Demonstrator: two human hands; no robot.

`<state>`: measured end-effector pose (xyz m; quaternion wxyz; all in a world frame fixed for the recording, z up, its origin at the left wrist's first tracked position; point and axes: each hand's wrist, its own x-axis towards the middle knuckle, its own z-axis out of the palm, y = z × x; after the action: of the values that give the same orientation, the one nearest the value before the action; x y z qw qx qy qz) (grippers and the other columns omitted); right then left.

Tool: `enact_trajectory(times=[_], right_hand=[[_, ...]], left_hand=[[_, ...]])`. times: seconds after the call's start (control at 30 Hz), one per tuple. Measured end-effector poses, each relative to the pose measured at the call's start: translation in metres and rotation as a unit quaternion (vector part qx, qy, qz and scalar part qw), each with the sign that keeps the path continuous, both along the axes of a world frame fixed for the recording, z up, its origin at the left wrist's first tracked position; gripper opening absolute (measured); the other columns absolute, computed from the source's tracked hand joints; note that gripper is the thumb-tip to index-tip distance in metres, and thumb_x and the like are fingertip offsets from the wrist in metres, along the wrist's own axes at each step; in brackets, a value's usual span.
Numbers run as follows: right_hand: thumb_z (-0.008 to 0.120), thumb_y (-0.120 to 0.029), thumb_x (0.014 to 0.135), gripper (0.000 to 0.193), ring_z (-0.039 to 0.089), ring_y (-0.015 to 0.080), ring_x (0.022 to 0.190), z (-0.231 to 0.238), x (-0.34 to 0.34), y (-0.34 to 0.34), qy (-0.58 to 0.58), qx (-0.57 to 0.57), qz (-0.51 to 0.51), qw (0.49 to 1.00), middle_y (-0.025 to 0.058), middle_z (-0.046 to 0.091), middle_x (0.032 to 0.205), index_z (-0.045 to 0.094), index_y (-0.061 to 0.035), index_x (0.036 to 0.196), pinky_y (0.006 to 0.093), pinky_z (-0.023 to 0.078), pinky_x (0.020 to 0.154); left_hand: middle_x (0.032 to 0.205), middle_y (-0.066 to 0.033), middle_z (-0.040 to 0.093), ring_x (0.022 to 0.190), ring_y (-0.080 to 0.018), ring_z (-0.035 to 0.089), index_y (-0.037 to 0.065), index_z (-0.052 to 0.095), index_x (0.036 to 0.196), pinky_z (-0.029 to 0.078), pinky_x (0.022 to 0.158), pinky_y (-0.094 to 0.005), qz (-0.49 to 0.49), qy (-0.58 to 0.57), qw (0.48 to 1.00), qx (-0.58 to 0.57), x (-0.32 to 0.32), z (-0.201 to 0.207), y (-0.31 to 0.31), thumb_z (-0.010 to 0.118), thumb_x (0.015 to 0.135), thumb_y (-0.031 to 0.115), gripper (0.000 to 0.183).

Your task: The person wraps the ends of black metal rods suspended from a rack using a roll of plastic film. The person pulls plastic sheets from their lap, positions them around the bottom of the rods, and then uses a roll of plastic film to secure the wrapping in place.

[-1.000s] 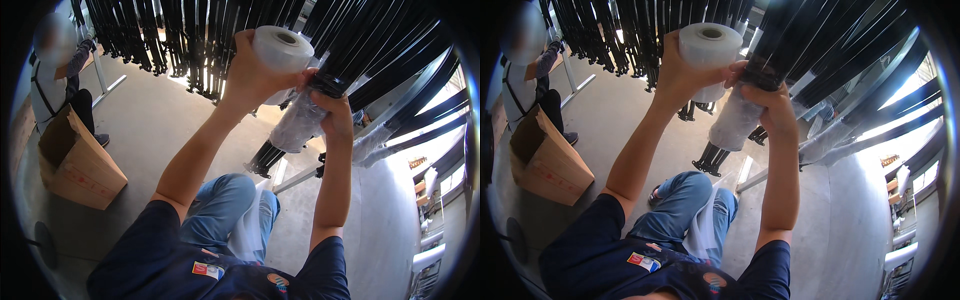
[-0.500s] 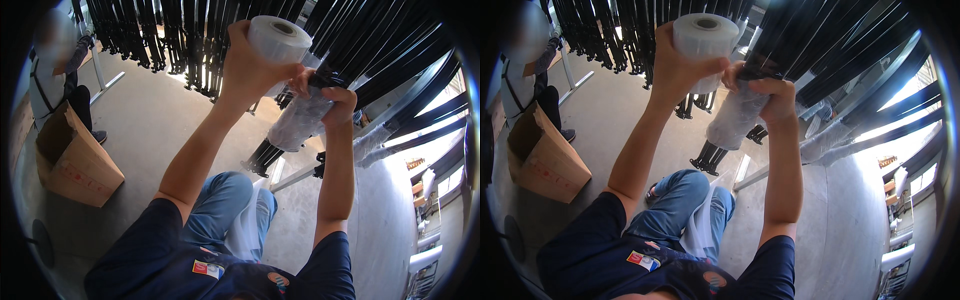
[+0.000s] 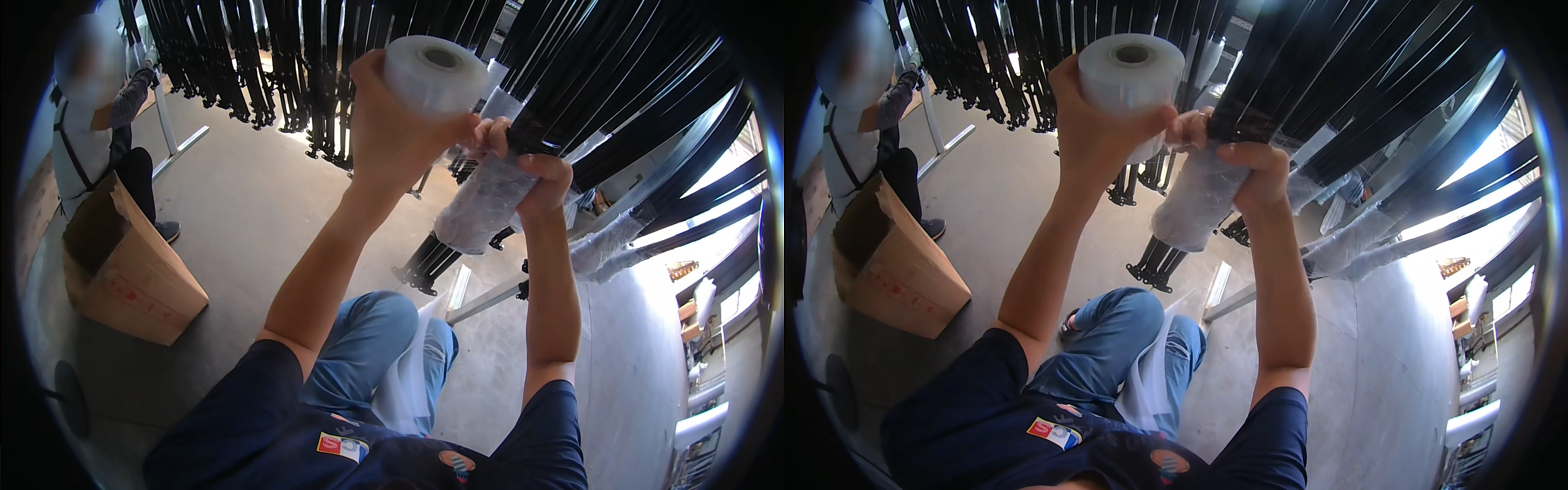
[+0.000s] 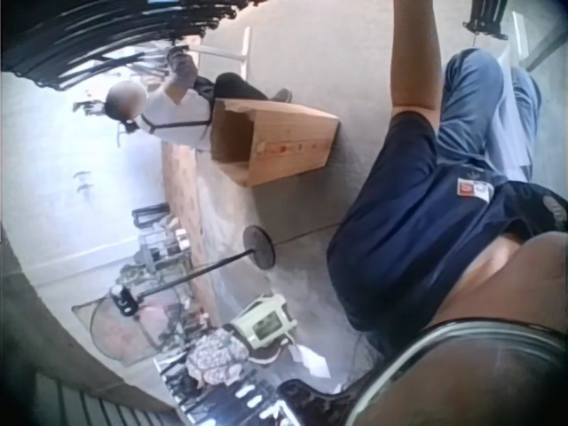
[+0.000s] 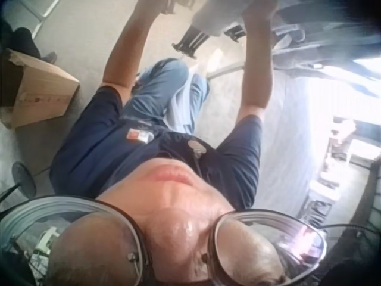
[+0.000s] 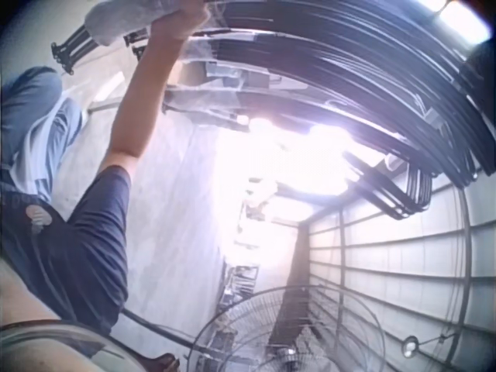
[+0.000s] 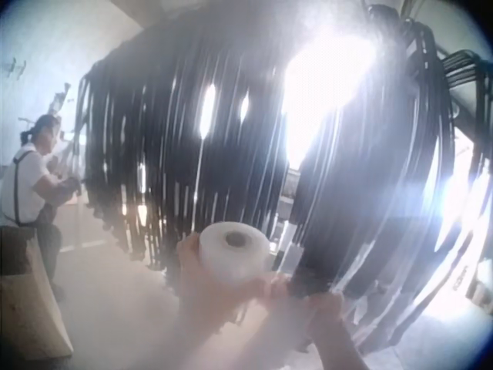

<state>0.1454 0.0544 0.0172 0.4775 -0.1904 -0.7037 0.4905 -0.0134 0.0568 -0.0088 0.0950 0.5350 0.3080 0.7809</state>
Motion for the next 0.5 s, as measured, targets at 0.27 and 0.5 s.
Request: enact_trajectory(times=[0.27, 0.5], right_hand=[[0.056, -0.045, 0.058, 0.044, 0.050, 0.0191, 0.062, 0.000, 0.018, 0.019, -0.037, -0.013, 0.212, 0.977, 0.0061, 0.051, 0.057, 0.051, -0.0079, 0.081, 0.0305, 0.037, 0.067], [0.059, -0.040, 0.060, 0.060, 0.048, 0.0162, 0.052, -0.002, 0.012, 0.011, 0.021, 0.016, 0.147, 0.989, 0.0071, 0.051, 0.057, 0.051, 0.0021, 0.101, 0.0262, 0.036, 0.053]], left_hand=[[0.097, -0.0170, 0.048, 0.087, -0.0263, 0.055, 0.000, 0.027, 0.109, 0.048, 0.071, -0.0308, 0.002, 0.006, 1.000, 0.017, 0.005, 0.001, 0.000, 0.079, 0.049, 0.023, 0.083], [0.105, -0.0150, 0.042, 0.097, -0.0246, 0.049, 0.002, 0.024, 0.116, 0.046, 0.080, -0.0326, -0.043, 0.016, 0.999, -0.005, 0.008, -0.003, -0.006, 0.080, 0.049, 0.020, 0.088]])
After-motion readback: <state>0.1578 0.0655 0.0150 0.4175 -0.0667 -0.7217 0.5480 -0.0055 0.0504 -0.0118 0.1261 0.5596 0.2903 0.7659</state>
